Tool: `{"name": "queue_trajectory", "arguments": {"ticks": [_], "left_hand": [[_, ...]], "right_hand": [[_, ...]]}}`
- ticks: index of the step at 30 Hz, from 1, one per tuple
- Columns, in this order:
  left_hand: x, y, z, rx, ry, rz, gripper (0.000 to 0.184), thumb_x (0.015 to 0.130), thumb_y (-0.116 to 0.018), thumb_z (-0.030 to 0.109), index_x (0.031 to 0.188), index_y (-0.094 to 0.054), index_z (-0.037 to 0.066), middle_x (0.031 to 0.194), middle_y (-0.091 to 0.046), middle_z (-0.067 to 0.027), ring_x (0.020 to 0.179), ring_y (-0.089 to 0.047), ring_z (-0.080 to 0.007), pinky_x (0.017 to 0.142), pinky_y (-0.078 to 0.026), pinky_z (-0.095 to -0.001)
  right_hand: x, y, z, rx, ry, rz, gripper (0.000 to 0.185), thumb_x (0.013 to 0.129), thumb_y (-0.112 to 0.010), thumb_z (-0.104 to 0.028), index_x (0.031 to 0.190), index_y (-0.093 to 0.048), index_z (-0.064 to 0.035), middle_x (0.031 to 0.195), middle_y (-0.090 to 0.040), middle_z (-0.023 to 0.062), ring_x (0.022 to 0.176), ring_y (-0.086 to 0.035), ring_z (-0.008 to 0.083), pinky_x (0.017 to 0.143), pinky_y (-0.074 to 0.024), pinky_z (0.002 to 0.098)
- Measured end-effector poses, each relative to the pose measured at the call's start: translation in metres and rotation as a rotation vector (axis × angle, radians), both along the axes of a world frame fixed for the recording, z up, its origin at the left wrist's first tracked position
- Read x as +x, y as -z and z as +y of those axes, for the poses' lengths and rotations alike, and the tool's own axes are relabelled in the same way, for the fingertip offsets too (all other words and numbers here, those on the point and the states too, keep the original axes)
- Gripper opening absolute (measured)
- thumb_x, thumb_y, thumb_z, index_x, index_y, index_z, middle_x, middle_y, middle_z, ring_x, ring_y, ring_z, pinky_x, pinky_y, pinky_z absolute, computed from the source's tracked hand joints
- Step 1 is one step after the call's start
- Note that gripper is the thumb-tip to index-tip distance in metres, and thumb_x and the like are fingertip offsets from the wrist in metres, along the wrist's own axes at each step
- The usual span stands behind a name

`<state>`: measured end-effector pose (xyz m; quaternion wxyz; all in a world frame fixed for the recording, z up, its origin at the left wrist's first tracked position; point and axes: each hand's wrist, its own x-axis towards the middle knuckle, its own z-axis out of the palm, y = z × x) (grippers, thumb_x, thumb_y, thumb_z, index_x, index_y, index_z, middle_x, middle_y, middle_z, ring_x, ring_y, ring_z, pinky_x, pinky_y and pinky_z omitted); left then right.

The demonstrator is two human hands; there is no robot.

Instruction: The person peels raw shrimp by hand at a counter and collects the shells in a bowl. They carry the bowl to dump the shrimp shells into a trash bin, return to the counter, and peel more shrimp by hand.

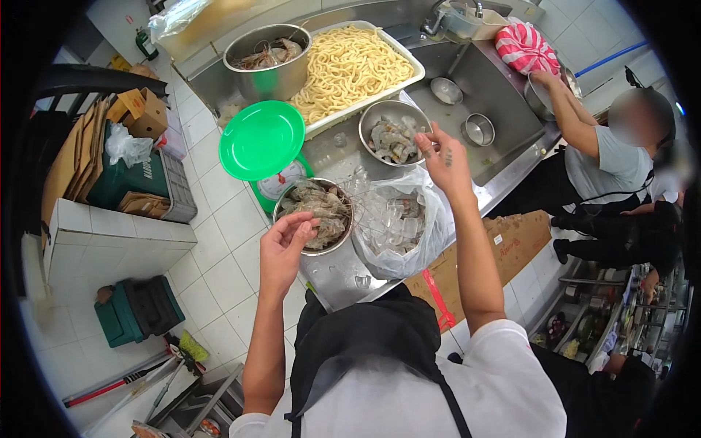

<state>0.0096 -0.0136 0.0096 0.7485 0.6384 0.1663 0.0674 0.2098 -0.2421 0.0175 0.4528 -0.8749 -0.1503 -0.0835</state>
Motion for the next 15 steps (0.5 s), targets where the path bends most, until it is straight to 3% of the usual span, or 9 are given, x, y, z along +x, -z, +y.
{"name": "queue_trajectory", "arguments": {"ticks": [1,2,6,9,12,13,15], "left_hand": [[-0.003,0.003,0.002,0.02,-0.009,-0.005,0.023,0.091,-0.057,0.009,0.109,-0.058,-0.005,0.1,-0.064,-0.0113,0.093,-0.061,-0.0142,0.083,-0.049,-0.0272],[-0.005,0.005,0.003,0.039,-0.025,-0.009,0.023,0.092,-0.057,0.01,0.109,-0.058,-0.005,0.1,-0.064,-0.0113,0.092,-0.061,-0.014,0.082,-0.049,-0.027],[-0.014,0.007,0.006,0.033,-0.049,0.035,0.023,0.092,-0.057,0.01,0.109,-0.058,-0.005,0.099,-0.065,-0.0113,0.089,-0.06,-0.0129,0.081,-0.048,-0.0262],[-0.018,0.01,0.005,0.022,-0.046,0.08,0.023,0.092,-0.057,0.011,0.109,-0.059,-0.004,0.097,-0.066,-0.0112,0.086,-0.059,-0.0119,0.08,-0.047,-0.0255],[-0.02,0.012,0.002,0.026,-0.026,0.091,0.024,0.092,-0.057,0.012,0.108,-0.059,-0.004,0.098,-0.066,-0.0109,0.084,-0.058,-0.0113,0.08,-0.047,-0.0254],[-0.02,0.012,0.002,0.031,-0.015,0.093,0.024,0.092,-0.058,0.013,0.108,-0.059,-0.004,0.098,-0.066,-0.0107,0.084,-0.058,-0.0112,0.08,-0.047,-0.0254],[-0.018,0.012,0.0,0.037,0.001,0.094,0.024,0.092,-0.058,0.013,0.108,-0.059,-0.004,0.098,-0.066,-0.0105,0.085,-0.058,-0.0111,0.08,-0.047,-0.0254]], "right_hand": [[0.003,0.006,-0.002,-0.218,0.107,-0.174,0.032,0.086,-0.063,-0.021,0.103,-0.062,0.0074,0.077,-0.066,0.0059,0.065,-0.058,0.0114,0.065,-0.0464,0.026],[0.002,0.012,-0.006,-0.22,0.098,-0.178,0.032,0.086,-0.063,-0.021,0.103,-0.062,0.0074,0.077,-0.066,0.0059,0.065,-0.058,0.0114,0.065,-0.0464,0.026],[-0.028,0.052,-0.029,-0.1,-0.071,0.306,0.018,0.08,-0.063,-0.012,0.093,-0.067,0.0009,0.081,-0.067,0.0173,0.074,-0.066,0.0257,0.068,-0.0497,0.0333],[-0.057,0.059,-0.036,-0.235,-0.149,0.405,0.014,0.076,-0.064,-0.006,0.087,-0.069,0.0005,0.082,-0.067,0.0182,0.077,-0.066,0.0296,0.072,-0.0505,0.0348],[-0.067,0.076,-0.053,-0.398,-0.163,0.305,0.017,0.072,-0.064,-0.003,0.088,-0.069,0.0007,0.084,-0.067,0.0199,0.081,-0.065,0.0345,0.077,-0.0505,0.0372],[-0.069,0.075,-0.057,-0.403,-0.199,0.342,0.023,0.072,-0.063,-0.002,0.095,-0.067,0.0,0.09,-0.066,0.0202,0.088,-0.062,0.0371,0.081,-0.0491,0.0399],[-0.073,0.082,-0.061,-0.443,-0.22,0.285,0.026,0.073,-0.063,-0.002,0.098,-0.066,-0.0005,0.093,-0.065,0.0203,0.091,-0.062,0.0364,0.082,-0.0485,0.0402]]}}
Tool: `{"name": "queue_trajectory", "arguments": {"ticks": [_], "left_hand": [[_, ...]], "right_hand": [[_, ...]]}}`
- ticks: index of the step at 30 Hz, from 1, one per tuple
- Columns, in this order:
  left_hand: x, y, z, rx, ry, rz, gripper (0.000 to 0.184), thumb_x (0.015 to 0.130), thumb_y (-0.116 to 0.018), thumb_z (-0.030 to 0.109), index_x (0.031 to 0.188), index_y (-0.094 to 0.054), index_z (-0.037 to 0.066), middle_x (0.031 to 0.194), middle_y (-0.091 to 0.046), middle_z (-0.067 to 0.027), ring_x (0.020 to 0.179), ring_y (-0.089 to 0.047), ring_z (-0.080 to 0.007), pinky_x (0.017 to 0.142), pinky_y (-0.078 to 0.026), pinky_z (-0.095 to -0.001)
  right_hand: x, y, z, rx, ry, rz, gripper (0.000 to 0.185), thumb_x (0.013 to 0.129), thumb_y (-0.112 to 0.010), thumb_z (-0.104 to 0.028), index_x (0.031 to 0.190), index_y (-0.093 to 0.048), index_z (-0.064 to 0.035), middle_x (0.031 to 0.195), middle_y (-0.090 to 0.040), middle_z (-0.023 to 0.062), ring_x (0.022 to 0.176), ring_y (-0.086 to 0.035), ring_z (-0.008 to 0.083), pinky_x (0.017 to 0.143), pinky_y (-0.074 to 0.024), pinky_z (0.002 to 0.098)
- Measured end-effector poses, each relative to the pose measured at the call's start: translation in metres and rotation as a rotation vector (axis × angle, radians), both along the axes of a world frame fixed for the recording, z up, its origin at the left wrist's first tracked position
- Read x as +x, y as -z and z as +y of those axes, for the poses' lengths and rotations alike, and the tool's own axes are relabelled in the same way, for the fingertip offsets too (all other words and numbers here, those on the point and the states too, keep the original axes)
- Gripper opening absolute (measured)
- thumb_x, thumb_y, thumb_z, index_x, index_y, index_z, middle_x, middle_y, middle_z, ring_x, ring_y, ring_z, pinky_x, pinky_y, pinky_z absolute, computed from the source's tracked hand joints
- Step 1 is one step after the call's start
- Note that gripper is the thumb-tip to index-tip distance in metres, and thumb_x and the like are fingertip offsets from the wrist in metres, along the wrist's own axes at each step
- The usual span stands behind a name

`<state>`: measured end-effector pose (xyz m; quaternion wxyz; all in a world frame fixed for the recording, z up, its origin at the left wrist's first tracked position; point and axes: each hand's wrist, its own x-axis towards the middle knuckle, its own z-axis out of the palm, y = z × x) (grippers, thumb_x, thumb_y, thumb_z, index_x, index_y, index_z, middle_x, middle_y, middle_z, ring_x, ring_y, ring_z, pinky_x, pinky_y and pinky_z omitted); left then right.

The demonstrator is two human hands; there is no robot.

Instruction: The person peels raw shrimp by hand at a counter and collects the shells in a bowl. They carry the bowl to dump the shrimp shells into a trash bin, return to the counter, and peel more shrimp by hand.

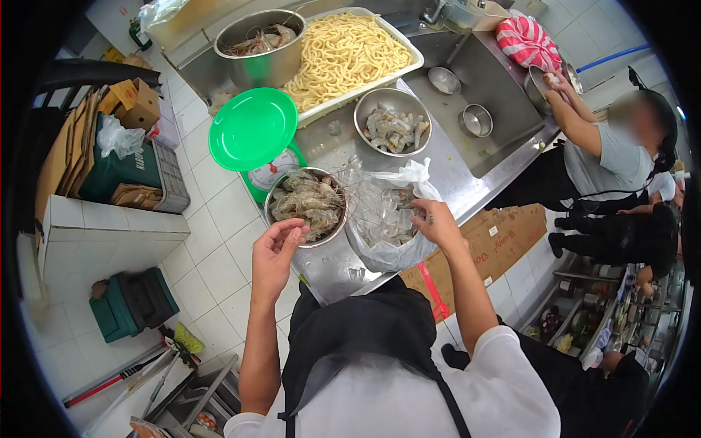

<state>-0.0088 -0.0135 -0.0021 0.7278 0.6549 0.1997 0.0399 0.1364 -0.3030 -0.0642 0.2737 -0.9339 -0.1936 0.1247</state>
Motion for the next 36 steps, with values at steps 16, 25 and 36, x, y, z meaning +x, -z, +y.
{"name": "queue_trajectory", "arguments": {"ticks": [16,25,36], "left_hand": [[0.002,-0.004,-0.006,-0.018,0.05,-0.028,0.023,0.092,-0.056,0.011,0.11,-0.058,-0.004,0.099,-0.065,-0.0107,0.091,-0.06,-0.013,0.081,-0.047,-0.0257],[0.014,0.006,-0.027,0.308,0.041,-0.084,0.022,0.085,-0.064,0.013,0.104,-0.063,0.002,0.097,-0.066,-0.0075,0.087,-0.061,-0.0175,0.079,-0.048,-0.03],[0.032,0.014,-0.019,1.225,-0.057,-0.462,0.036,0.076,-0.068,0.012,0.11,-0.06,0.003,0.103,-0.06,-0.0091,0.1,-0.055,-0.0266,0.085,-0.038,-0.039]], "right_hand": [[0.035,0.017,0.035,-0.271,-0.235,-0.122,0.018,0.068,-0.068,-0.009,0.082,-0.061,-0.0007,0.089,-0.061,0.0154,0.088,-0.06,0.034,0.073,-0.0502,0.0448],[0.027,-0.055,0.042,0.215,0.067,-0.016,0.03,0.075,-0.076,-0.019,0.072,-0.055,0.0029,0.057,-0.053,0.0107,0.052,-0.05,0.0161,0.052,-0.0423,0.0323],[-0.01,-0.075,0.148,0.991,0.05,0.612,0.046,0.081,-0.071,-0.012,0.119,-0.048,0.0014,0.07,-0.062,0.0066,0.057,-0.06,0.0108,0.049,-0.049,0.0234]]}}
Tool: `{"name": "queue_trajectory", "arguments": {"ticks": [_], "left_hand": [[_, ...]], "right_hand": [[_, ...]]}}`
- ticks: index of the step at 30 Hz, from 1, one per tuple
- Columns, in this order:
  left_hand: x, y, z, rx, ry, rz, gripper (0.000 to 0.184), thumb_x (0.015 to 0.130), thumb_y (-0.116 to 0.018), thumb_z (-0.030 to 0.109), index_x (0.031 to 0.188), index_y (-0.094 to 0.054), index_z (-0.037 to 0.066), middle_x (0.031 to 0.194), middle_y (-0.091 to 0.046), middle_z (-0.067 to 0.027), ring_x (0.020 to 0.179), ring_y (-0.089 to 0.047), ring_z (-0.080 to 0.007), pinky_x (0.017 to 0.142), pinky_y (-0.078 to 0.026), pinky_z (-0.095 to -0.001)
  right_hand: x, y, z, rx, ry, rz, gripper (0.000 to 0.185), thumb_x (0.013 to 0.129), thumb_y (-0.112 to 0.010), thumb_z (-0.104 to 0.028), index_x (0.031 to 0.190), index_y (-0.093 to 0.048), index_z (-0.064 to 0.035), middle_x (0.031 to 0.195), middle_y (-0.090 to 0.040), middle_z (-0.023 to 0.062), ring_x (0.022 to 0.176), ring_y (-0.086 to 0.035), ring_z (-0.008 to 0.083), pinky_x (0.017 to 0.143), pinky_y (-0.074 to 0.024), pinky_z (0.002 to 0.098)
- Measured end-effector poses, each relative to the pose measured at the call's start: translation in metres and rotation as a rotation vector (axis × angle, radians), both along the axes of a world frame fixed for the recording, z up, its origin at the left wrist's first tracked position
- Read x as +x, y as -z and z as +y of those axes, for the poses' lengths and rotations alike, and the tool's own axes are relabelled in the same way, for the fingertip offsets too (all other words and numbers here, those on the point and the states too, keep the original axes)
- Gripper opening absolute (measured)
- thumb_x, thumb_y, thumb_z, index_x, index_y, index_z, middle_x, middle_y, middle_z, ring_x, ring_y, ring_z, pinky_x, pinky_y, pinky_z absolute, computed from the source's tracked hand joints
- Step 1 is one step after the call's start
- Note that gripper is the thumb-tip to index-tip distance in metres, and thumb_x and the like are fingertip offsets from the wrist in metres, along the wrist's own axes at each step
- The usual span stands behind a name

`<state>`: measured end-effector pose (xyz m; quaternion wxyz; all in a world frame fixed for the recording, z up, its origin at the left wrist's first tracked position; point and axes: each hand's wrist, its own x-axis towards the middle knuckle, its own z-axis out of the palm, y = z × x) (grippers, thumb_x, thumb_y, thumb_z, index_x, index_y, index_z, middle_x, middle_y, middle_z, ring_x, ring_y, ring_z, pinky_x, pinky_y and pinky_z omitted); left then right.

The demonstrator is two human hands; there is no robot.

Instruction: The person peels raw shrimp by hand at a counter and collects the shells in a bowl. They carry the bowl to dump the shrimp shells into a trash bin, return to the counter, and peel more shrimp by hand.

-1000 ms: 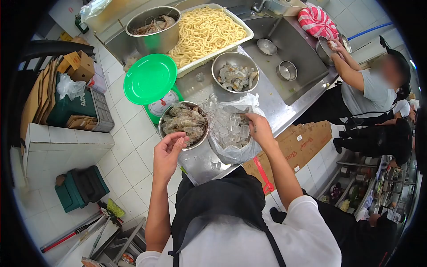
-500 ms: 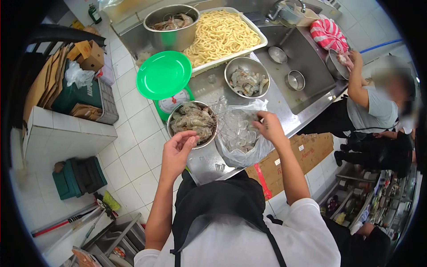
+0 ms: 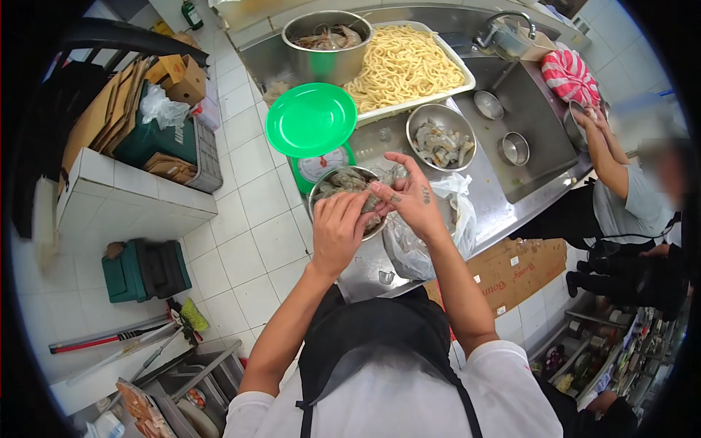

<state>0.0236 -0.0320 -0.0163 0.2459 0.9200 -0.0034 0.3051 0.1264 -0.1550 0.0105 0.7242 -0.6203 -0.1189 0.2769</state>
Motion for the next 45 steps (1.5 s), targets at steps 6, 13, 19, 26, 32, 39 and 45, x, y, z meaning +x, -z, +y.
{"name": "queue_trajectory", "arguments": {"ticks": [6,13,19,26,32,39,45], "left_hand": [[-0.016,0.002,0.03,0.019,-0.084,0.008,0.026,0.08,-0.063,0.011,0.105,-0.061,0.003,0.095,-0.061,-0.0095,0.093,-0.056,-0.0254,0.081,-0.039,-0.0373],[-0.016,0.002,0.027,-0.257,-0.098,0.029,0.019,0.085,-0.06,0.01,0.101,-0.061,0.0,0.086,-0.062,-0.0117,0.083,-0.058,-0.0277,0.077,-0.042,-0.0365],[-0.016,-0.013,0.022,-0.789,-0.148,0.381,0.02,0.094,-0.05,0.016,0.095,-0.059,-0.002,0.078,-0.061,-0.0105,0.069,-0.056,-0.0164,0.064,-0.044,-0.0287],[-0.017,0.004,0.023,-1.773,0.1,0.35,0.028,0.1,-0.039,0.03,0.088,-0.05,0.006,0.066,-0.044,0.0041,0.068,-0.044,-0.0113,0.067,-0.041,-0.0272],[-0.035,-0.002,0.029,-2.138,0.136,0.218,0.031,0.1,-0.037,0.034,0.089,-0.049,0.007,0.067,-0.041,0.0037,0.068,-0.044,-0.01,0.067,-0.038,-0.0252],[-0.04,0.002,0.044,-1.451,-0.124,0.369,0.027,0.101,-0.038,0.028,0.101,-0.052,0.004,0.072,-0.047,0.0029,0.07,-0.045,-0.0093,0.069,-0.039,-0.0245],[-0.036,-0.001,0.047,-1.024,-0.059,0.427,0.022,0.096,-0.05,0.016,0.099,-0.059,-0.003,0.078,-0.063,-0.0033,0.073,-0.055,-0.0079,0.069,-0.045,-0.0241]], "right_hand": [[0.005,0.007,0.008,-0.316,-0.244,-0.828,0.039,0.077,-0.073,-0.024,0.109,-0.06,-0.0035,0.095,-0.064,0.0093,0.088,-0.06,0.0222,0.08,-0.0467,0.0362],[0.001,0.015,0.019,-0.362,-0.4,-1.183,0.025,0.08,-0.065,-0.021,0.098,-0.059,-0.0035,0.092,-0.058,0.012,0.089,-0.054,0.0295,0.081,-0.043,0.0403],[-0.005,0.03,0.024,-0.358,-0.335,-1.137,0.018,0.082,-0.062,-0.012,0.093,-0.053,-0.0015,0.085,-0.056,0.015,0.079,-0.056,0.0341,0.066,-0.0461,0.041],[-0.01,0.039,0.029,-0.242,-0.257,-1.054,0.013,0.083,-0.059,-0.009,0.092,-0.053,-0.0015,0.081,-0.056,0.0167,0.073,-0.057,0.0356,0.061,-0.0447,0.0433],[0.004,0.056,0.026,-0.309,-0.025,-0.801,0.016,0.083,-0.061,-0.008,0.096,-0.059,0.0028,0.085,-0.061,0.0173,0.075,-0.06,0.0328,0.066,-0.0479,0.0357],[0.01,0.037,0.019,-0.409,-0.225,-1.136,0.03,0.081,-0.065,-0.013,0.108,-0.06,-0.0007,0.1,-0.062,0.017,0.092,-0.058,0.0318,0.078,-0.0471,0.0374],[-0.004,0.008,0.023,-0.3,-0.249,-1.127,0.032,0.079,-0.066,-0.013,0.109,-0.061,-0.0046,0.104,-0.062,0.0121,0.094,-0.057,0.0297,0.081,-0.0468,0.037]]}}
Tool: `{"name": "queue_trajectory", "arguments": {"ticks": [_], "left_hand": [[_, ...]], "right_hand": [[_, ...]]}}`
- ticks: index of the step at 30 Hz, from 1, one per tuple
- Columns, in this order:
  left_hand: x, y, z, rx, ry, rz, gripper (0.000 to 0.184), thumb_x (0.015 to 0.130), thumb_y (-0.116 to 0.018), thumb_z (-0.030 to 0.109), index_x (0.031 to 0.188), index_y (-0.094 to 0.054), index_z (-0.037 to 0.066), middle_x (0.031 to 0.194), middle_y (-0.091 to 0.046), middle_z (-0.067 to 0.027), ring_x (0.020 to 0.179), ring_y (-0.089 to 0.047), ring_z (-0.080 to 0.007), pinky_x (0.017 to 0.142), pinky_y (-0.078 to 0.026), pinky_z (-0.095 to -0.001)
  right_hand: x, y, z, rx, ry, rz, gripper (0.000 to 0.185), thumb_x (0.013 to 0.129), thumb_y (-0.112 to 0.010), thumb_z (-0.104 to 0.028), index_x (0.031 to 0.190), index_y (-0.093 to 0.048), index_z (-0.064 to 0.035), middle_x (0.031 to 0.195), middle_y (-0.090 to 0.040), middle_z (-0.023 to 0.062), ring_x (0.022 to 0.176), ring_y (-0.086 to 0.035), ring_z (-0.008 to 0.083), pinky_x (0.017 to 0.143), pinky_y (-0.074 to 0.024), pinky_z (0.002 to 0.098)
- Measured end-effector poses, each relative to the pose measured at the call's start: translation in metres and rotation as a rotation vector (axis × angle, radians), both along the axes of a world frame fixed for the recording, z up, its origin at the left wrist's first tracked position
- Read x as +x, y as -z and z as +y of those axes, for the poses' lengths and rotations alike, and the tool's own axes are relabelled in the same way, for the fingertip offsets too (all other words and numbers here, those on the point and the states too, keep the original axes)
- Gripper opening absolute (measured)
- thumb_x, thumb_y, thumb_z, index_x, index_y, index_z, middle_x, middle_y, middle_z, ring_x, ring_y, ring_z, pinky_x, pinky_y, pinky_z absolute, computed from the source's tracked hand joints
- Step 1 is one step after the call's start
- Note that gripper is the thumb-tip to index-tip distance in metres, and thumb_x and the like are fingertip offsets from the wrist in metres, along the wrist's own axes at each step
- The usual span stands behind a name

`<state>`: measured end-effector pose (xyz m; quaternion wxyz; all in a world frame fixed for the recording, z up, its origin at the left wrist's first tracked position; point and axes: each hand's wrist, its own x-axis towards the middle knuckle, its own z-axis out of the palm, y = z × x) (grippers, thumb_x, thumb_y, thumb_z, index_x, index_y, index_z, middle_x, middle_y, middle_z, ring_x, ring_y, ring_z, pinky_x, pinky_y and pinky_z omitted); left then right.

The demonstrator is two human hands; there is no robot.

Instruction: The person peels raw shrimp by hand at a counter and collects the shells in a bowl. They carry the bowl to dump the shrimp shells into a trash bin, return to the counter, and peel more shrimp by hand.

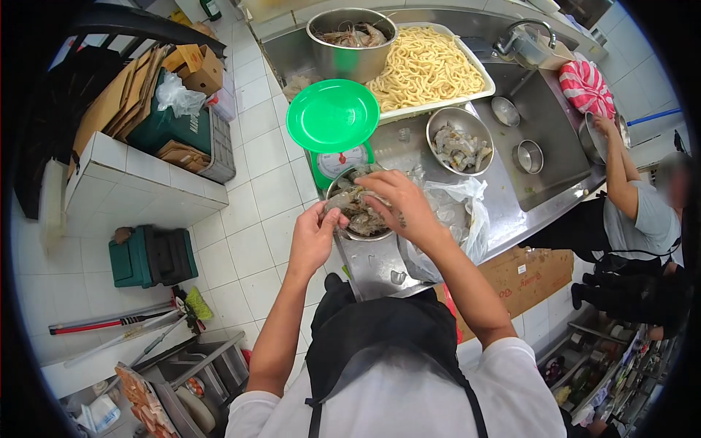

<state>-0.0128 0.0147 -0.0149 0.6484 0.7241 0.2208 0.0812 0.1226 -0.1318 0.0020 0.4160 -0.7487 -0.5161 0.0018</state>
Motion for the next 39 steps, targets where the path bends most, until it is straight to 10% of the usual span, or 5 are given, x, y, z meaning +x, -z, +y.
{"name": "queue_trajectory", "arguments": {"ticks": [13,28,39], "left_hand": [[0.005,-0.025,-0.008,-0.036,0.032,-0.025,0.024,0.093,-0.054,0.012,0.102,-0.061,-0.009,0.085,-0.068,-0.0086,0.077,-0.061,-0.0092,0.072,-0.049,-0.0247],[0.001,-0.007,-0.01,0.034,0.09,0.056,0.025,0.094,-0.051,0.015,0.101,-0.063,-0.007,0.086,-0.068,-0.0082,0.079,-0.061,-0.01,0.074,-0.048,-0.0257],[0.008,-0.01,-0.012,0.319,0.023,-0.016,0.021,0.087,-0.056,0.013,0.096,-0.064,-0.005,0.065,-0.062,-0.0122,0.054,-0.05,-0.0105,0.052,-0.041,-0.0279]], "right_hand": [[-0.005,0.004,0.012,0.021,-0.123,-0.263,0.029,0.073,-0.07,-0.013,0.099,-0.066,-0.0018,0.087,-0.067,0.0062,0.075,-0.059,0.0212,0.065,-0.0503,0.0334],[-0.008,0.028,0.008,0.043,-0.109,0.155,0.013,0.08,-0.061,-0.007,0.091,-0.062,-0.0002,0.077,-0.063,0.0162,0.071,-0.061,0.0322,0.064,-0.0476,0.0403],[-0.001,0.018,0.006,-0.034,-0.168,0.162,0.023,0.077,-0.062,-0.005,0.1,-0.064,0.0011,0.077,-0.063,0.0185,0.072,-0.062,0.0342,0.063,-0.0483,0.04]]}}
